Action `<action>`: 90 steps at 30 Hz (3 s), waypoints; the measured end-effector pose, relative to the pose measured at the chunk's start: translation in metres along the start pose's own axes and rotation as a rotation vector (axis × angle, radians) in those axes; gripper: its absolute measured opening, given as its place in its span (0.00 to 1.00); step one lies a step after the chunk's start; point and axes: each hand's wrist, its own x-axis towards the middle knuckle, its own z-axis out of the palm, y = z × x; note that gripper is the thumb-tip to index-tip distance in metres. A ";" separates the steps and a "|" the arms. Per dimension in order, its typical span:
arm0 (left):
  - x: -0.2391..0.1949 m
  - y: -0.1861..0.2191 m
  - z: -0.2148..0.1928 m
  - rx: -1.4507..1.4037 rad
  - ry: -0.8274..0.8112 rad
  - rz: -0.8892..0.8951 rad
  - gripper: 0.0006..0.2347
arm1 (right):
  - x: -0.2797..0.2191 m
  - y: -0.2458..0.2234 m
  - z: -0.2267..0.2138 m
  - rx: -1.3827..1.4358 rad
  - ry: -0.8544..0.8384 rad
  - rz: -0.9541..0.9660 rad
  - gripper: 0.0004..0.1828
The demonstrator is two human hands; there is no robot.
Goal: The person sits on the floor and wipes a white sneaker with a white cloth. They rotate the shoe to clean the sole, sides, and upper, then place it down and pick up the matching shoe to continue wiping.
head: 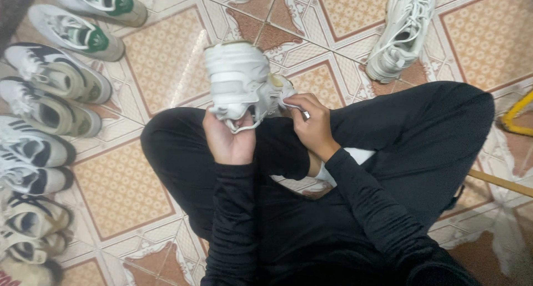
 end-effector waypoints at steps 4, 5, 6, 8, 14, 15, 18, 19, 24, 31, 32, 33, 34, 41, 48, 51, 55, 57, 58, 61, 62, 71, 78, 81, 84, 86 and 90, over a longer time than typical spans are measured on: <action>0.008 0.022 -0.028 -0.028 0.076 -0.021 0.01 | -0.004 0.002 0.009 -0.036 -0.088 0.100 0.14; 0.010 0.023 -0.028 -0.016 0.069 -0.018 0.01 | -0.005 0.004 0.010 -0.028 -0.076 0.100 0.14; 0.012 0.022 -0.029 -0.016 0.069 -0.021 0.01 | -0.008 0.005 0.010 -0.041 -0.086 0.122 0.13; 0.017 0.022 -0.034 -0.008 0.062 -0.026 0.02 | -0.008 0.002 0.010 -0.052 -0.088 0.143 0.13; 0.021 0.016 -0.036 0.027 0.067 0.022 0.02 | 0.025 -0.039 0.014 0.081 0.042 0.136 0.10; 0.020 0.014 -0.035 0.049 0.067 0.030 0.03 | 0.033 -0.048 0.017 0.117 0.070 0.103 0.09; 0.018 0.012 -0.034 0.073 0.066 0.041 0.04 | 0.047 -0.059 0.019 0.133 0.083 0.032 0.09; 0.017 0.012 -0.033 0.071 0.065 0.046 0.03 | 0.050 -0.059 0.019 0.116 0.065 -0.007 0.10; 0.021 0.013 -0.037 0.030 0.045 0.048 0.04 | 0.006 0.017 0.005 -0.005 -0.012 0.097 0.11; 0.028 -0.002 -0.044 0.069 0.068 0.094 0.05 | 0.023 -0.027 -0.003 0.106 0.002 0.152 0.09; 0.021 -0.008 -0.036 0.062 0.068 0.104 0.05 | 0.026 -0.043 -0.003 0.112 -0.006 0.146 0.09; 0.014 -0.013 -0.028 0.096 0.038 0.110 0.09 | 0.029 -0.060 -0.003 0.136 -0.012 0.108 0.09; 0.008 -0.019 -0.019 0.127 0.003 0.117 0.12 | 0.034 -0.076 -0.003 0.160 -0.019 0.065 0.09; -0.003 -0.054 -0.040 0.372 -0.004 0.206 0.07 | 0.033 -0.101 -0.063 0.082 0.107 -0.150 0.04; -0.039 -0.073 -0.027 1.232 -0.420 0.521 0.04 | 0.024 -0.102 -0.090 -0.108 -0.185 -0.159 0.11; -0.052 -0.063 -0.025 1.423 -0.512 0.620 0.08 | 0.027 -0.100 -0.081 -0.092 -0.362 -0.121 0.11; -0.056 -0.047 -0.032 1.640 -0.701 0.669 0.14 | 0.046 -0.071 -0.066 -0.103 -0.427 -0.120 0.10; -0.059 -0.044 -0.036 1.665 -0.737 0.640 0.14 | 0.056 -0.047 -0.059 -0.095 -0.401 -0.104 0.10; -0.060 -0.042 -0.036 1.687 -0.776 0.612 0.13 | 0.061 -0.034 -0.055 -0.089 -0.374 -0.089 0.11; -0.060 -0.038 -0.037 1.710 -0.788 0.563 0.12 | 0.056 -0.027 -0.051 -0.072 -0.344 -0.117 0.12; -0.059 -0.039 -0.037 1.710 -0.783 0.563 0.12 | 0.050 -0.042 -0.051 -0.070 -0.348 -0.117 0.12; -0.063 -0.054 -0.032 1.700 -1.048 0.719 0.09 | 0.074 -0.011 -0.061 -0.137 -0.201 -0.212 0.11; -0.067 -0.057 -0.051 1.752 -1.074 0.745 0.08 | 0.037 -0.084 -0.050 -0.049 -0.313 -0.336 0.12; -0.081 -0.060 -0.043 1.821 -1.138 0.790 0.04 | 0.047 -0.076 -0.070 -0.050 -0.291 -0.371 0.14; -0.099 -0.073 -0.030 1.906 -1.206 0.877 0.03 | 0.075 -0.073 -0.097 -0.149 -0.171 -0.405 0.13; -0.106 -0.095 -0.036 1.944 -1.230 0.940 0.06 | 0.089 -0.077 -0.114 -0.207 -0.092 -0.406 0.12; -0.108 -0.153 -0.066 2.112 -1.363 0.806 0.08 | 0.094 -0.075 -0.136 -0.527 -0.335 -0.390 0.12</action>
